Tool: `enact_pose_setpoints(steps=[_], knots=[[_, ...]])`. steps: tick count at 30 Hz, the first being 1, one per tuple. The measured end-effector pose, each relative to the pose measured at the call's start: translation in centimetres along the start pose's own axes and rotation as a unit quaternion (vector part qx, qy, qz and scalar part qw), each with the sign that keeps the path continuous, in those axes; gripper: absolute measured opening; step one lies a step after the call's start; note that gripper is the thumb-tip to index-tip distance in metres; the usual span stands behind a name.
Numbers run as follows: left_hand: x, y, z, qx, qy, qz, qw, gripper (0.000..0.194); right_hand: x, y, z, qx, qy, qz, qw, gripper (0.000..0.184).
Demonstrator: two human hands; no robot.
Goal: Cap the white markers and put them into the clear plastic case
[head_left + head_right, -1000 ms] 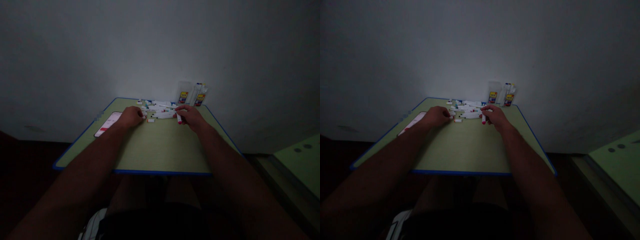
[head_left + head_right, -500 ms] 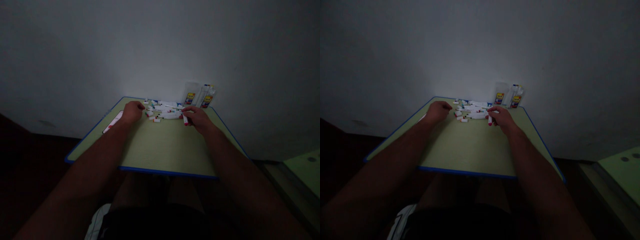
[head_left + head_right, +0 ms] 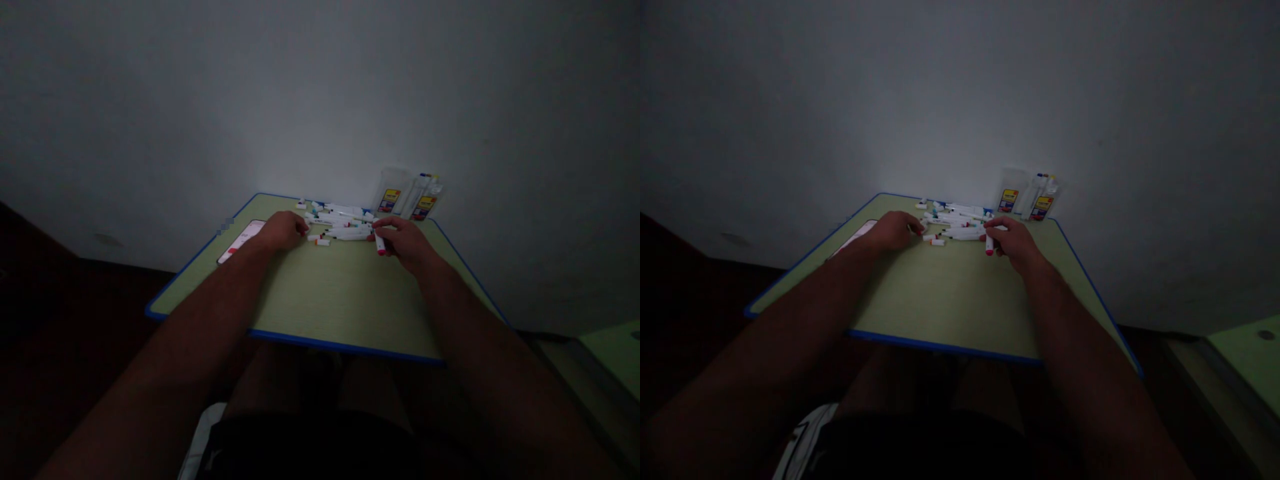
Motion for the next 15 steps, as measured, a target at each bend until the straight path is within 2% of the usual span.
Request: enact_pose_setpoints(steps=[5,9,15], knots=[[-0.26,0.23,0.44,0.018,-0.038,0.029,0.999,0.045,0.13,0.06,-0.14,-0.001,0.005,-0.001,1.000,0.009],[-0.50,0.26,0.62,0.049,-0.047,0.045,0.997,0.045,0.20,0.08,-0.31,0.007,0.006,0.001,1.000,0.008],[-0.86,0.29,0.91,0.057,-0.057,0.037,0.996,0.028,0.55,0.37,-0.52,0.009,0.005,-0.010,1.000,0.006]])
Point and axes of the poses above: each hand's wrist, its own y-axis away from the middle knuckle, its own z-axis out of the back of the hand, x = y × z, the point moved 2 cm from there along -y, towards the middle knuckle
